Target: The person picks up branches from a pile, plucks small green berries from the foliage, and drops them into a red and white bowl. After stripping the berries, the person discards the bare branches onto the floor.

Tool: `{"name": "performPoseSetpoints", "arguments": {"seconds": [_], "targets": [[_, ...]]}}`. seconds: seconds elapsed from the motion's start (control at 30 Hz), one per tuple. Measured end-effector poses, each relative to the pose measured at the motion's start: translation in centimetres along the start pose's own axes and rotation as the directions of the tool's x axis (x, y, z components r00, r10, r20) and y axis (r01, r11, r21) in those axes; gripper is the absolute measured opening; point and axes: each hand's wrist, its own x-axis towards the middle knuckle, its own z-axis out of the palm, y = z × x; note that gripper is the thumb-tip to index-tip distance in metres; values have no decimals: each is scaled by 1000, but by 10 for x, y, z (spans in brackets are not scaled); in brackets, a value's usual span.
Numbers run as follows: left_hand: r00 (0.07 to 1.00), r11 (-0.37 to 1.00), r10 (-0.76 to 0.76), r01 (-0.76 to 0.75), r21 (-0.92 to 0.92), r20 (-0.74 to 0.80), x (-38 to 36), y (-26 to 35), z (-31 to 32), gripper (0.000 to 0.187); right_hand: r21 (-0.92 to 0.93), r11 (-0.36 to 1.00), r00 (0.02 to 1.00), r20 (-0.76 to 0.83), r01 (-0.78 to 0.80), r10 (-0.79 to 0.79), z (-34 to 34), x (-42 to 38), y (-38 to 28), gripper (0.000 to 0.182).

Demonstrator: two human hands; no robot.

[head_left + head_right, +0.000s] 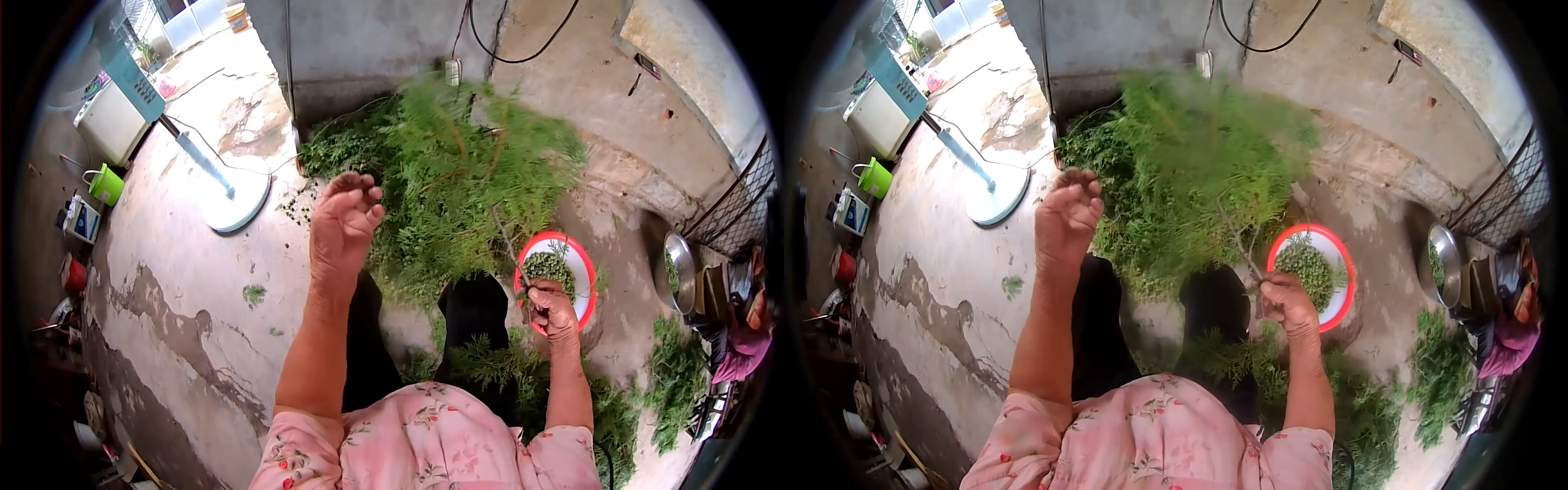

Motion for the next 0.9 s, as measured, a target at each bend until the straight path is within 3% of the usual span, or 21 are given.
{"name": "performPoseSetpoints", "arguments": {"seconds": [0.17,0.27,0.37,0.47,0.6,0.73,0.83,0.9], "targets": [[978,987,-134,145,62,-157,-3,-40,-47,12,91,996,990,-142,25,-12,-3,1,4,23],[952,940,-290,303,157,-102,-14,-59,-52,17,104,992,974,-224,64,-39,0,3,7,22],[951,933,-284,303,194,-119,-23,-72,-33,31,84,996,981,-195,42,-25,0,2,6,23],[943,902,-302,329,278,-137,-26,-72,-29,30,84,996,993,-114,14,-5,-1,3,5,24],[952,880,-295,305,364,-85,-32,-67,-12,22,45,999,992,-121,25,-20,11,2,0,26],[955,894,-280,298,334,-101,-32,-71,-17,11,27,999,990,-133,44,-40,9,4,4,28],[996,678,-21,-49,734,85,-28,-59,-24,8,-8,1000,997,-78,17,-18,-5,1,10,28],[937,277,212,-332,902,279,-15,-53,-36,7,-51,998,994,-98,-42,37,-3,-6,10,27]]}}
